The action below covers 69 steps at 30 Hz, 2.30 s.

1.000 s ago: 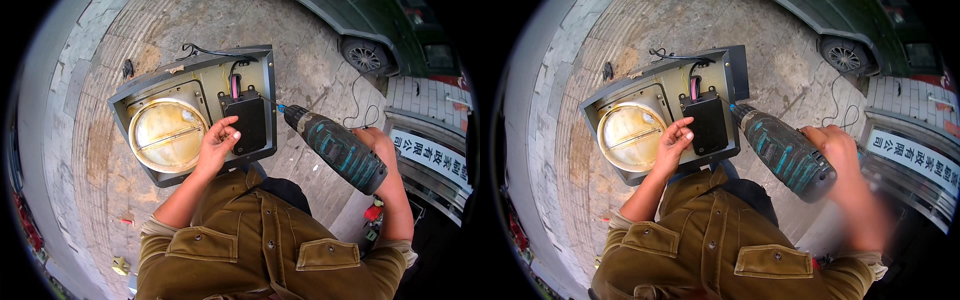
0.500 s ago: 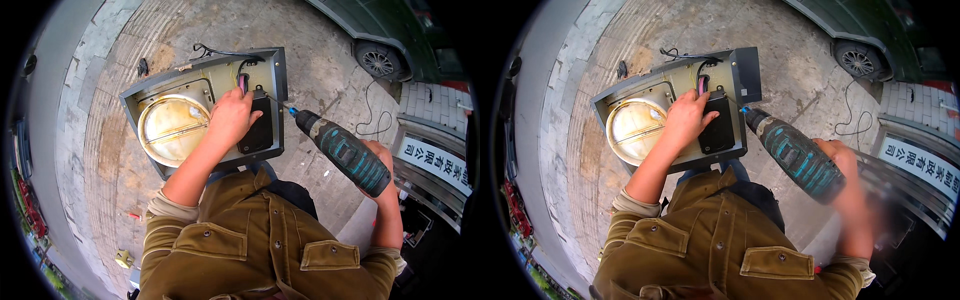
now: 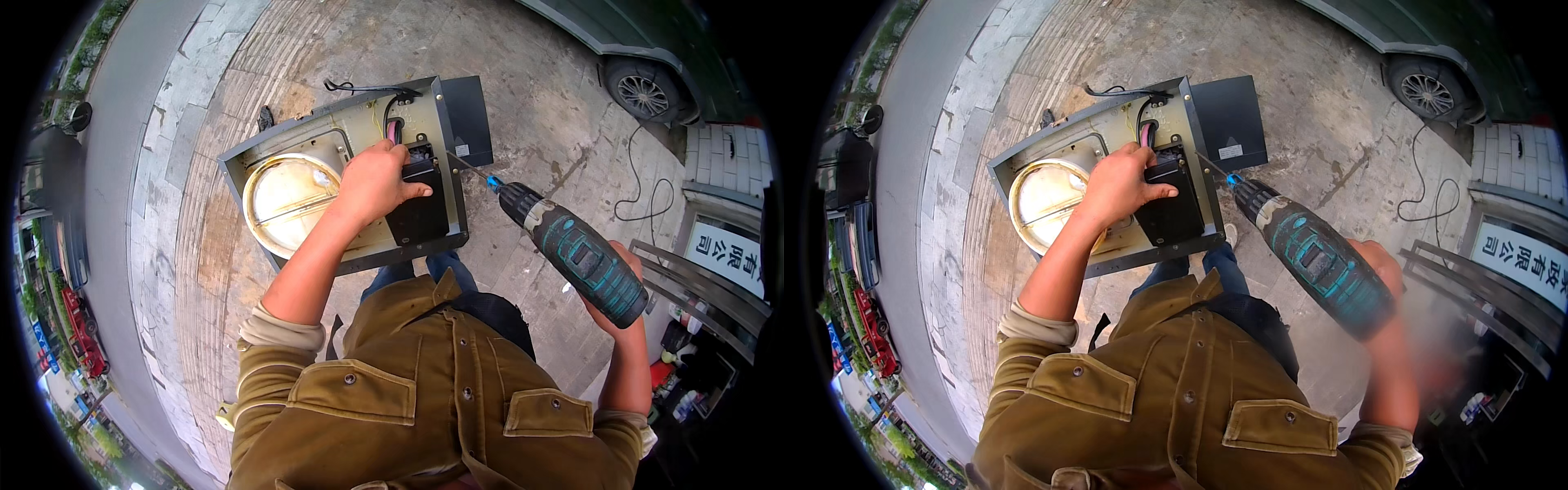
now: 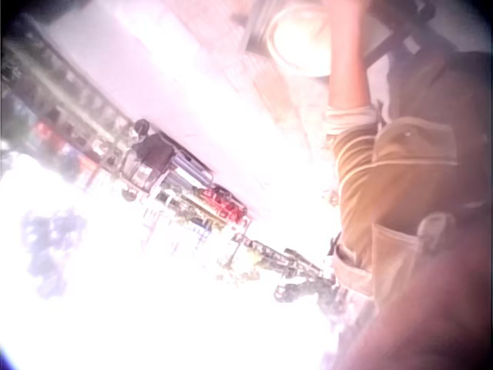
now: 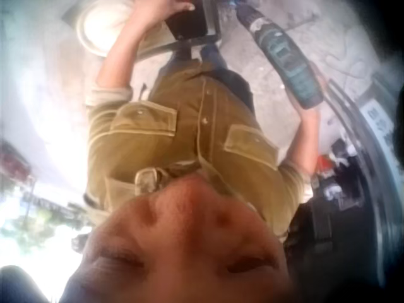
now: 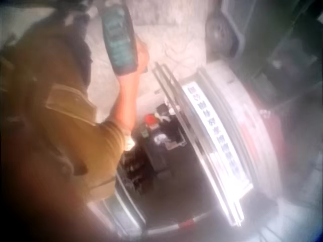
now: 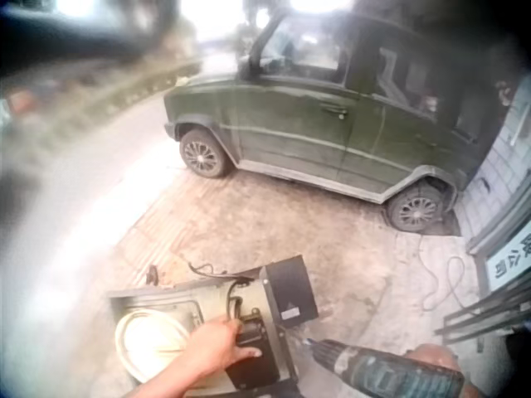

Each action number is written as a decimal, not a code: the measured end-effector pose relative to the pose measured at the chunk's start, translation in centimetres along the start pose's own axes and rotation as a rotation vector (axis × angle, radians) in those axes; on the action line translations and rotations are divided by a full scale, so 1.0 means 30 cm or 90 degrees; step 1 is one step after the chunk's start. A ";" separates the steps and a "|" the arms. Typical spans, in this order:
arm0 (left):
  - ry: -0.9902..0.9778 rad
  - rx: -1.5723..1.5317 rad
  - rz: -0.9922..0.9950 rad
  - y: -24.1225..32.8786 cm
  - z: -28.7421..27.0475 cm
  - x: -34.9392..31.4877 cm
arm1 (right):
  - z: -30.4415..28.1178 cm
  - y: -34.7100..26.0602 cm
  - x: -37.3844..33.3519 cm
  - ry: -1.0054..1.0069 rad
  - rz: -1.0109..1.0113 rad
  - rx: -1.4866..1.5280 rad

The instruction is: The person disassembles a large black appliance, likely a range hood, on a paved outdoor surface. They use a power drill to remove screws from the casing and internal components, then remove a circular filter and a black box, placing them into a bucket.

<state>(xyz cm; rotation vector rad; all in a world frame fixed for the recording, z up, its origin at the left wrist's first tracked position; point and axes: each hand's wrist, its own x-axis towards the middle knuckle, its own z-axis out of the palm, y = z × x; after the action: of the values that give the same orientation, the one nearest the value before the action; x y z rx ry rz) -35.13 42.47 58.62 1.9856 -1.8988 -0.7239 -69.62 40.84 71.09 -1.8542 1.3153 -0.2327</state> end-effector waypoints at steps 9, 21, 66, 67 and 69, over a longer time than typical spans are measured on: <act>-0.140 0.109 0.040 -0.046 -0.017 0.095 | -0.046 0.127 -0.138 0.145 -0.172 -0.234; -0.122 0.021 0.043 -0.047 -0.139 -0.127 | -0.107 0.257 -0.191 -0.114 0.069 0.061; 0.495 -0.183 -0.621 -0.669 -0.200 -1.521 | 0.128 0.111 -0.107 0.167 0.029 0.089; 0.457 -0.181 -0.614 -0.768 -0.185 -1.538 | 0.163 0.061 -0.115 0.200 0.063 0.063; 0.408 -0.191 -0.589 -0.996 -0.157 -1.568 | 0.269 -0.003 -0.119 0.254 0.049 0.077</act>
<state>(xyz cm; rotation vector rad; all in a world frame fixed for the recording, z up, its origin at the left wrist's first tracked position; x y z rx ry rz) -7.50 90.84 53.46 2.4294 -0.4455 -0.4221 -66.49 48.06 67.05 -1.7053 1.5967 -0.6542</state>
